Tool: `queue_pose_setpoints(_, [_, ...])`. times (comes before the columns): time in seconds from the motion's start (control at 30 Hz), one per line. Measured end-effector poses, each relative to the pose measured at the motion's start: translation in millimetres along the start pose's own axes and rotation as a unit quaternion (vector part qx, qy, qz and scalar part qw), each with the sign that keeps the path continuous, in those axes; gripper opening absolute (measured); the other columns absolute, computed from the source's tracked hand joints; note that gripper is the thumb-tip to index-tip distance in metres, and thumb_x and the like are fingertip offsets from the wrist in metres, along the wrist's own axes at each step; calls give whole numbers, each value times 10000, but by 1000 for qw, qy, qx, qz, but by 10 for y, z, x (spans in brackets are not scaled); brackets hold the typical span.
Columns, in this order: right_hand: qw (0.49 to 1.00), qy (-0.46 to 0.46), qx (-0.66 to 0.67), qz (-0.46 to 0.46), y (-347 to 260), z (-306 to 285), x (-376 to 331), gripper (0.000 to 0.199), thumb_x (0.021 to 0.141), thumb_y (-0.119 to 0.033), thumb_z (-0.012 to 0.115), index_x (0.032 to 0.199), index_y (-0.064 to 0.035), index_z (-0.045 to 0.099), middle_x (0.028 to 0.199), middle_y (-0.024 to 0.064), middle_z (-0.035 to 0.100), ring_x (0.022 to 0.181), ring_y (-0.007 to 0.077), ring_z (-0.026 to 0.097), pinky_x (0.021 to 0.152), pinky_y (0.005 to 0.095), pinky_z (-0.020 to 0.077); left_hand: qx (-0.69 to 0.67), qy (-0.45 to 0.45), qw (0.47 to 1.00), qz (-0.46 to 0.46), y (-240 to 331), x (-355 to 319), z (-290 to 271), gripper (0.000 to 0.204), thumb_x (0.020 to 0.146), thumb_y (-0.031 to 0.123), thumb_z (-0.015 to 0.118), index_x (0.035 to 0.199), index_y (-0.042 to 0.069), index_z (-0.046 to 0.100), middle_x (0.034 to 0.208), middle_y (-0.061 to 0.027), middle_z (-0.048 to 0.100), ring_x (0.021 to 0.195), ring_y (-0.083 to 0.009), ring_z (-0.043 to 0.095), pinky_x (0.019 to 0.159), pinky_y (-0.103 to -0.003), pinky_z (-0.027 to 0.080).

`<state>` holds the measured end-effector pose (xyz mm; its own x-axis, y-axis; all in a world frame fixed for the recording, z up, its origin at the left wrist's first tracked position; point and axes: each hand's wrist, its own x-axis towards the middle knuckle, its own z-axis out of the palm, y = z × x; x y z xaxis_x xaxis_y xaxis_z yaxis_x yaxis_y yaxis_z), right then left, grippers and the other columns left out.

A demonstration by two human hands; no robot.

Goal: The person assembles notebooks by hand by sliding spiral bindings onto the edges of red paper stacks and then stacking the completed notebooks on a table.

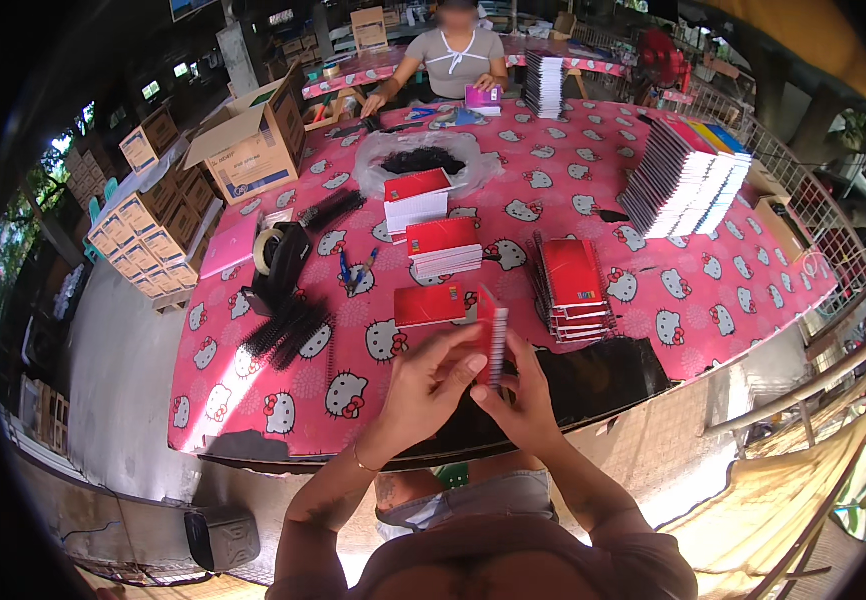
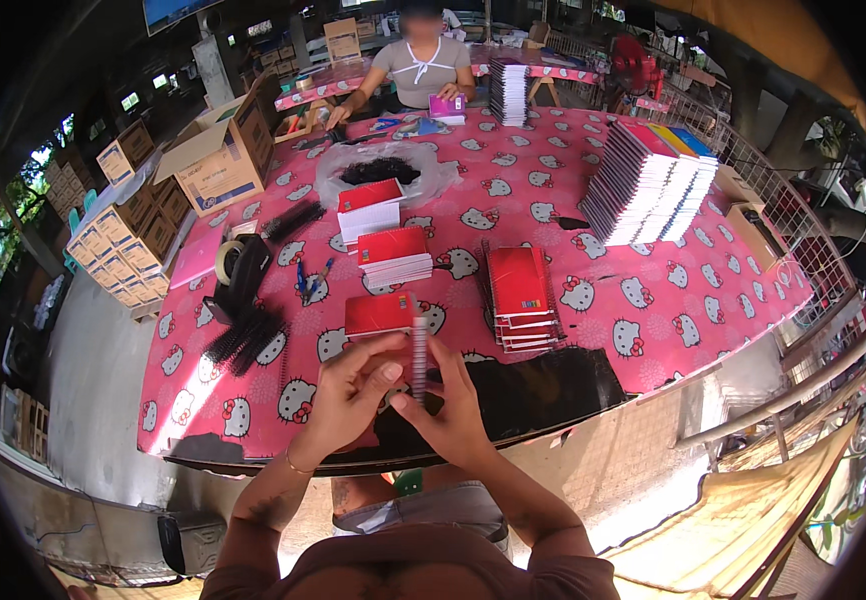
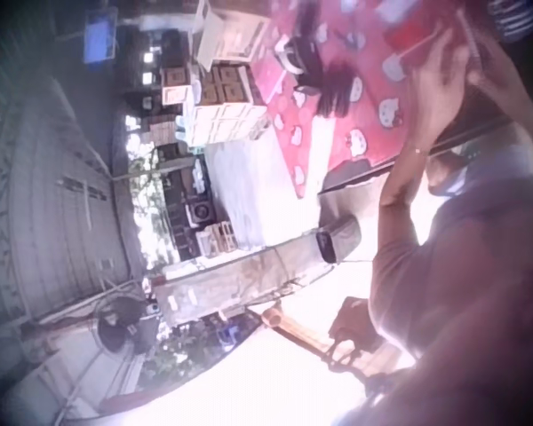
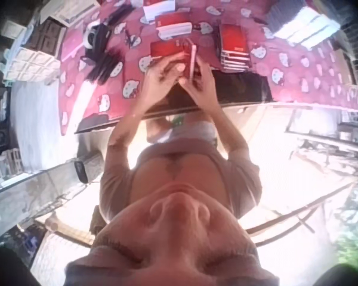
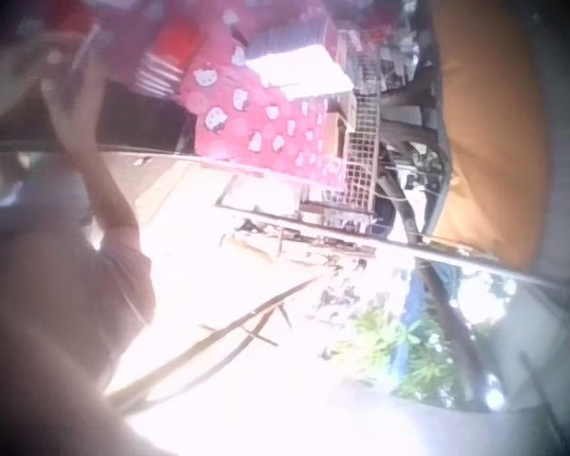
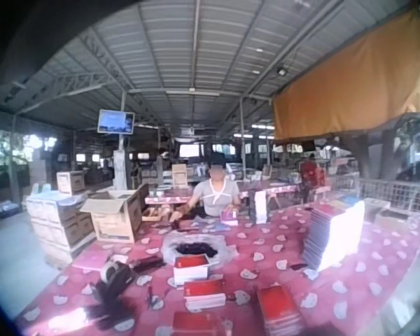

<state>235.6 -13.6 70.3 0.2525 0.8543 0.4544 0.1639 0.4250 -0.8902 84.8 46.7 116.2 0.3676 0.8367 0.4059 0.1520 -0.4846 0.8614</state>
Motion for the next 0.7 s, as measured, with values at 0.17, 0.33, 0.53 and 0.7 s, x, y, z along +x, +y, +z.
queue_pose_setpoints(0.17, [988,64,134,51,22,-788,662,603,953,-59,629,1490,-52,354,1220,121,635,1100,190,613,954,333,486,169,-22,981,97,-1162,758,-105,319,941,267,650,1157,33,673,1126,-171,669,1031,-367,656,911,-445,514])
queue_pose_setpoints(0.33, [932,23,-357,66,642,-1628,1260,743,903,-251,710,1511,-66,325,1382,196,530,1190,311,572,1009,443,447,388,-134,907,88,-2144,680,-153,642,938,540,571,1390,87,519,1449,-178,458,1341,-390,429,1102,-568,320])
queue_pose_setpoints(0.53, [913,-133,-355,-152,4,-718,460,868,753,-431,812,1463,-103,434,1465,181,416,1325,393,424,1079,537,337,424,-290,851,106,-1084,-858,-303,718,936,558,568,1449,72,440,1560,-227,276,1464,-457,214,1158,-593,224])
queue_pose_setpoints(0.7, [882,-391,-204,-165,432,-42,-409,678,785,-274,819,1382,-114,541,1427,150,497,1359,326,460,1096,428,403,274,-356,893,-17,-811,-976,-432,590,938,361,653,1397,33,478,1379,-220,513,1284,-389,496,1028,-475,425])
